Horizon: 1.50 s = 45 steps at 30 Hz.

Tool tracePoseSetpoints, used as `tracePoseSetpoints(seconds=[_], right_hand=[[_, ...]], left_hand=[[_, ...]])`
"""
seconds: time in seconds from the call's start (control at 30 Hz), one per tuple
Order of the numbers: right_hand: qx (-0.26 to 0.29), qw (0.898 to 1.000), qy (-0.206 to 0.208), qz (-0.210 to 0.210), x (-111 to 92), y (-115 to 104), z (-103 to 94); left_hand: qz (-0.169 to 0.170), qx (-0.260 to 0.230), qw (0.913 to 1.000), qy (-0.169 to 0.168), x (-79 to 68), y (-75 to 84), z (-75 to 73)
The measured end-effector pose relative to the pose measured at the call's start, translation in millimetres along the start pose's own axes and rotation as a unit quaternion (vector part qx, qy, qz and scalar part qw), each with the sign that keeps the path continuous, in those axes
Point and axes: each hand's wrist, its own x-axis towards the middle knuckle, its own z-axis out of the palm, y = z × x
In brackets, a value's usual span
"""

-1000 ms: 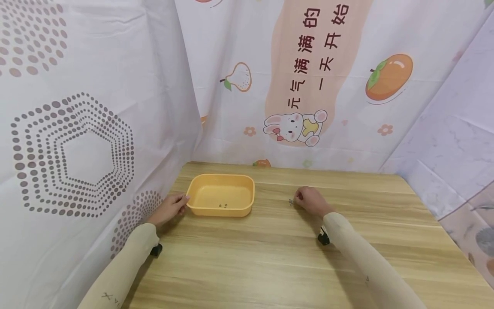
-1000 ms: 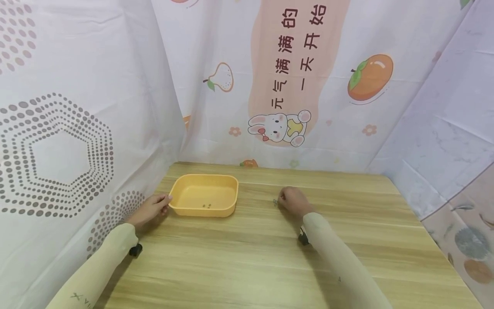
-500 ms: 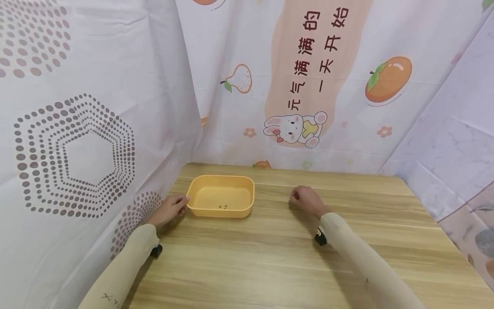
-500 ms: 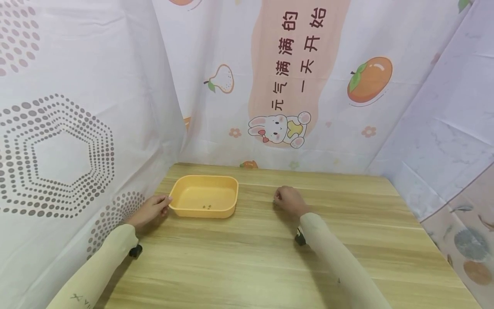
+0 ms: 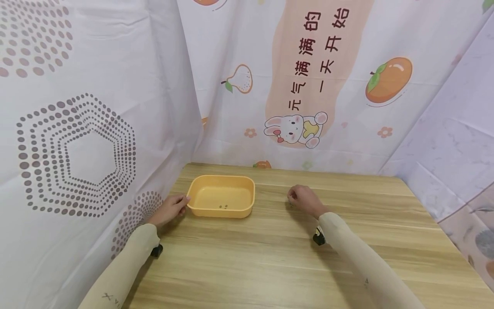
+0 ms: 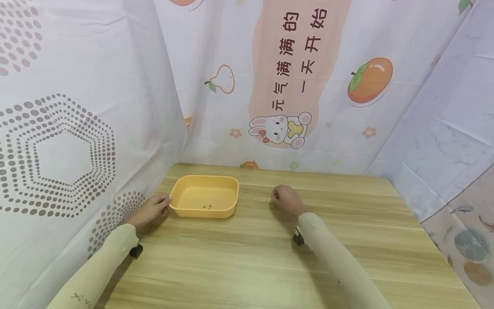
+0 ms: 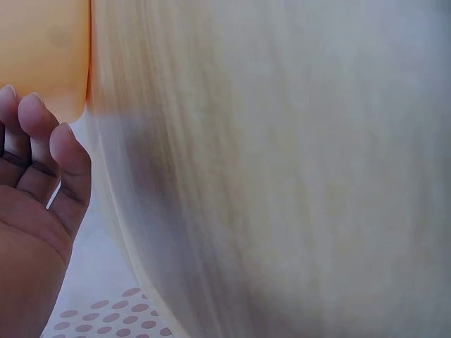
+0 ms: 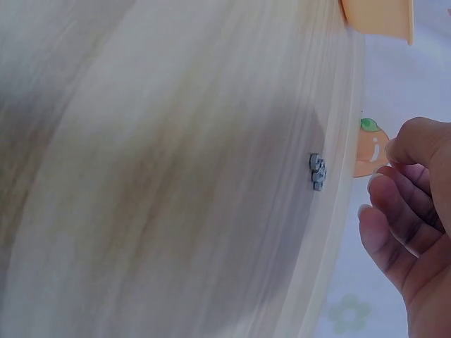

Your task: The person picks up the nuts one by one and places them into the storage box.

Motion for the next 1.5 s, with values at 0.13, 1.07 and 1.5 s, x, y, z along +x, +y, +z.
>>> tracePoseSetpoints(seconds=[0.13,1.07,1.5], right_hand=[[0.006,1.000,-0.001,-0.003,0.2,-4.2,-1.8],[0.030,0.998,0.019,-0.045,12.9,-31.7,-1.3],[0.023,0.998,0.010,-0.055,16.5,-49.4,5.9]], left_hand=[[0.001,0.004,1.0000,0.000,0.3,0.3,-0.4],[0.014,-0.003,0.9999,-0.004,1.4,11.0,-1.2],[-0.002,-0.006,1.0000,0.000,0.3,1.2,1.4]])
